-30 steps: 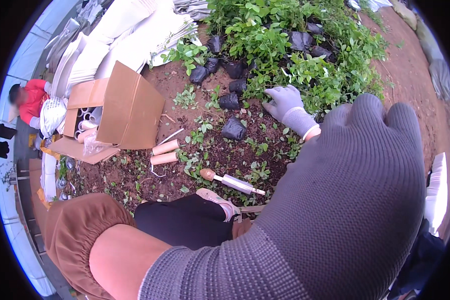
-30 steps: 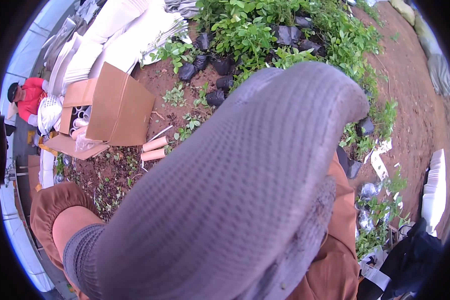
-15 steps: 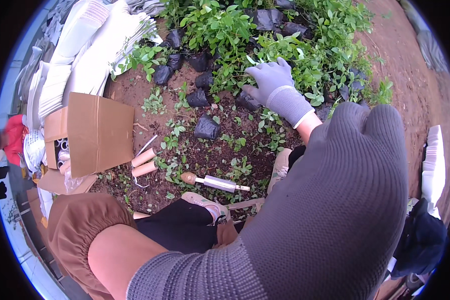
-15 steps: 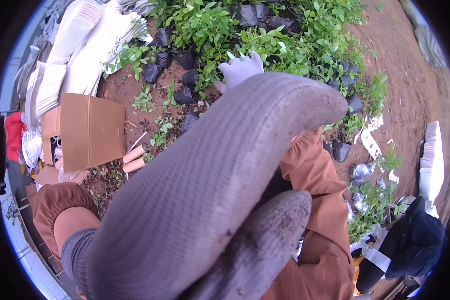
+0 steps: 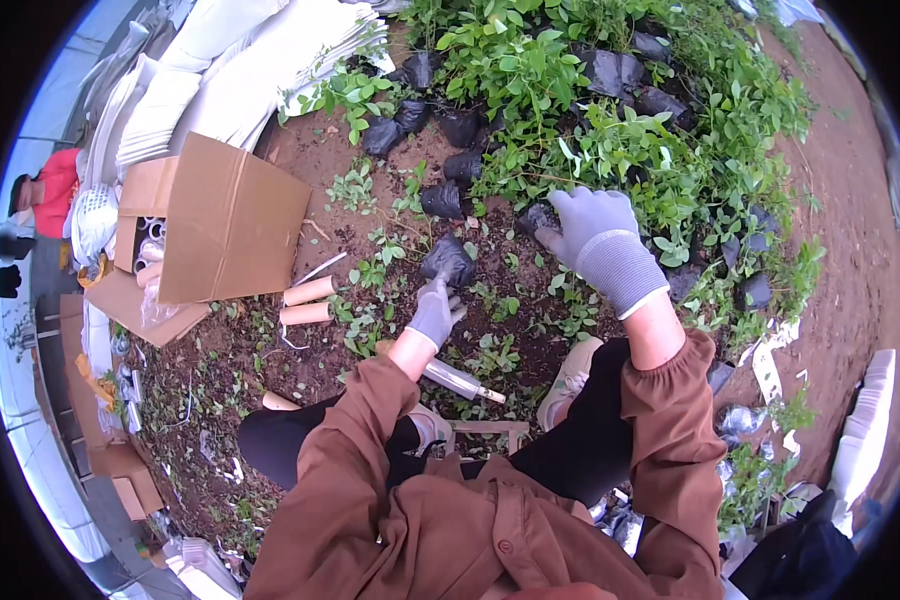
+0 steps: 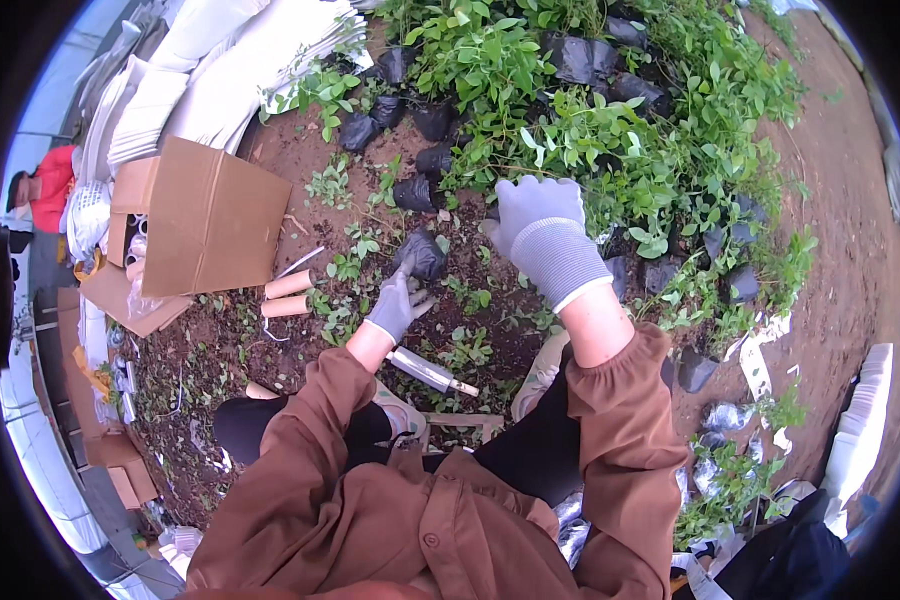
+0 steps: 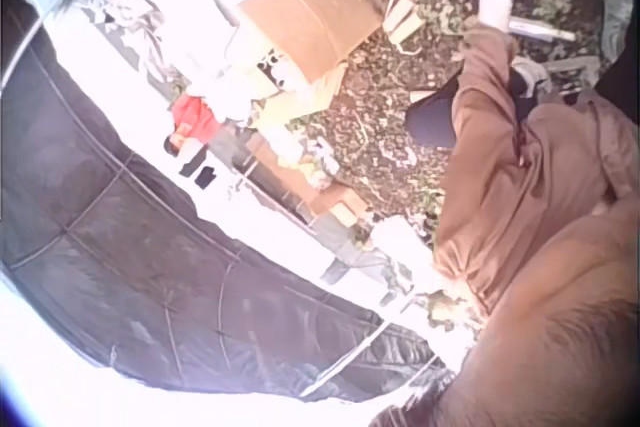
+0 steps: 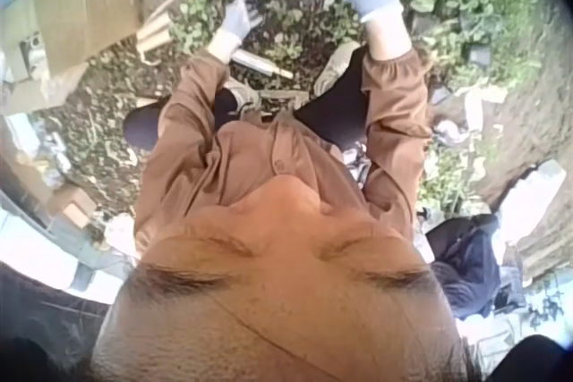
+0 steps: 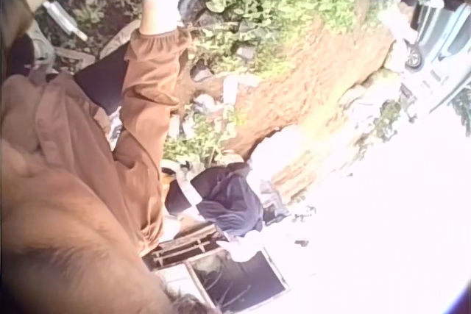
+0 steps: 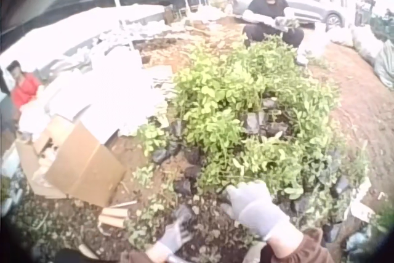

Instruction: The recorder is wrapping small potted plants in plastic film and inserting them into cardboard tubes for shipping.

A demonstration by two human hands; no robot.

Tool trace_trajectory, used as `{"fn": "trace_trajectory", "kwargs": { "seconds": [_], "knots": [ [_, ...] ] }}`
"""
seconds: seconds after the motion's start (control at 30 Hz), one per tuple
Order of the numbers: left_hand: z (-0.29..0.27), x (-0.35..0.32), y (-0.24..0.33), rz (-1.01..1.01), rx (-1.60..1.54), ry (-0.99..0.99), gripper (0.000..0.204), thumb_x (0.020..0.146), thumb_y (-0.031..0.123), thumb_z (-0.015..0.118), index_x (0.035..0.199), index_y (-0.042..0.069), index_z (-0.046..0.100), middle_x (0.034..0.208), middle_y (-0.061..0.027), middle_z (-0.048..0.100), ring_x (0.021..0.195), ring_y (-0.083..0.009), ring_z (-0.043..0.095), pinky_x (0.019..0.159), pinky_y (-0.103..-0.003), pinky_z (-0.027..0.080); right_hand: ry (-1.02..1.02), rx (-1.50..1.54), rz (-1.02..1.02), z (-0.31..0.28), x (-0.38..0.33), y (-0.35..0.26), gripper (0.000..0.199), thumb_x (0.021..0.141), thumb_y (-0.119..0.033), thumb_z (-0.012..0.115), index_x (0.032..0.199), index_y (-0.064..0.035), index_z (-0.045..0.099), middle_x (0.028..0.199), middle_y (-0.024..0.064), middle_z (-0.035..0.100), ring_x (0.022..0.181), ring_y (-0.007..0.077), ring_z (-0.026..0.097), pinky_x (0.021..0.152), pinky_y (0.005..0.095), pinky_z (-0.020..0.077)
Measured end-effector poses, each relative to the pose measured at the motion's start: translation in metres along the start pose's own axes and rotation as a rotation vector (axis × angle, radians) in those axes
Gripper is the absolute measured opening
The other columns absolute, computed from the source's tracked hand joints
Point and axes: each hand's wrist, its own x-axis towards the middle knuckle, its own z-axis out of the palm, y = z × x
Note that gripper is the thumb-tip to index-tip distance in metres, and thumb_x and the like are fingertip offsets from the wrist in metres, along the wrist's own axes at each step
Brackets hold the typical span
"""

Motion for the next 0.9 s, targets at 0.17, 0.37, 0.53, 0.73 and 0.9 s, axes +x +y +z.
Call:
{"fn": "trace_trajectory", "kwargs": {
  "seconds": [0.17, 0.37, 0.53, 0.73, 0.9],
  "knots": [
    [-0.024, 0.139, -0.019, 0.011, -0.055, 0.029, 0.078, 0.077, 0.047, 0.071, 0.141, 0.019, 0.035, 0.14, -0.0101, 0.039, 0.12, -0.0346, 0.044, 0.091, -0.054, 0.043, -0.072, 0.027, -0.099, 0.008, 0.001, -0.018, 0.042, 0.086, -0.046, 0.058, 0.11, -0.0114, 0.057, 0.096, 0.0124, 0.064, 0.093, 0.0306, 0.063, 0.087, 0.0404, 0.0461],
    [-0.008, 0.185, -0.031, 0.343, -0.033, 0.092, 0.05, 0.068, 0.007, 0.08, 0.112, 0.008, 0.057, 0.102, -0.009, 0.064, 0.081, -0.0244, 0.065, 0.069, -0.045, 0.055, -0.133, 0.123, -0.061, 0.004, 0.001, -0.019, 0.047, 0.086, -0.048, 0.058, 0.115, -0.0108, 0.055, 0.099, 0.0143, 0.064, 0.095, 0.0328, 0.063, 0.084, 0.0421, 0.0495],
    [-0.009, 0.108, -0.076, 0.824, -0.069, 0.0, 0.056, 0.063, 0.001, 0.083, 0.11, 0.0, 0.053, 0.096, -0.0061, 0.063, 0.085, -0.0147, 0.06, 0.078, -0.028, 0.05, -0.281, 0.164, 0.001, 0.018, -0.006, -0.019, 0.064, 0.084, -0.053, 0.058, 0.124, -0.0042, 0.047, 0.106, 0.0192, 0.062, 0.098, 0.035, 0.063, 0.083, 0.0431, 0.0515],
    [0.03, -0.048, -0.04, 1.159, 0.294, -0.316, 0.065, 0.063, 0.0, 0.081, 0.117, 0.001, 0.046, 0.102, -0.0058, 0.056, 0.092, -0.0131, 0.055, 0.084, -0.029, 0.047, -0.137, 0.516, 0.122, 0.037, -0.004, -0.023, 0.074, 0.08, -0.057, 0.064, 0.126, -0.0008, 0.05, 0.107, 0.0226, 0.063, 0.1, 0.036, 0.063, 0.085, 0.0406, 0.0496],
    [0.054, -0.081, 0.011, 1.238, 0.387, -0.69, 0.062, 0.067, 0.008, 0.08, 0.119, 0.0, 0.047, 0.112, -0.0078, 0.053, 0.105, -0.0153, 0.051, 0.096, -0.029, 0.04, 0.012, 1.096, 0.123, 0.035, 0.007, 0.004, 0.036, 0.09, -0.035, 0.058, 0.1, -0.0012, 0.065, 0.081, 0.02, 0.066, 0.074, 0.0321, 0.063, 0.072, 0.0361, 0.0474]
  ]
}}
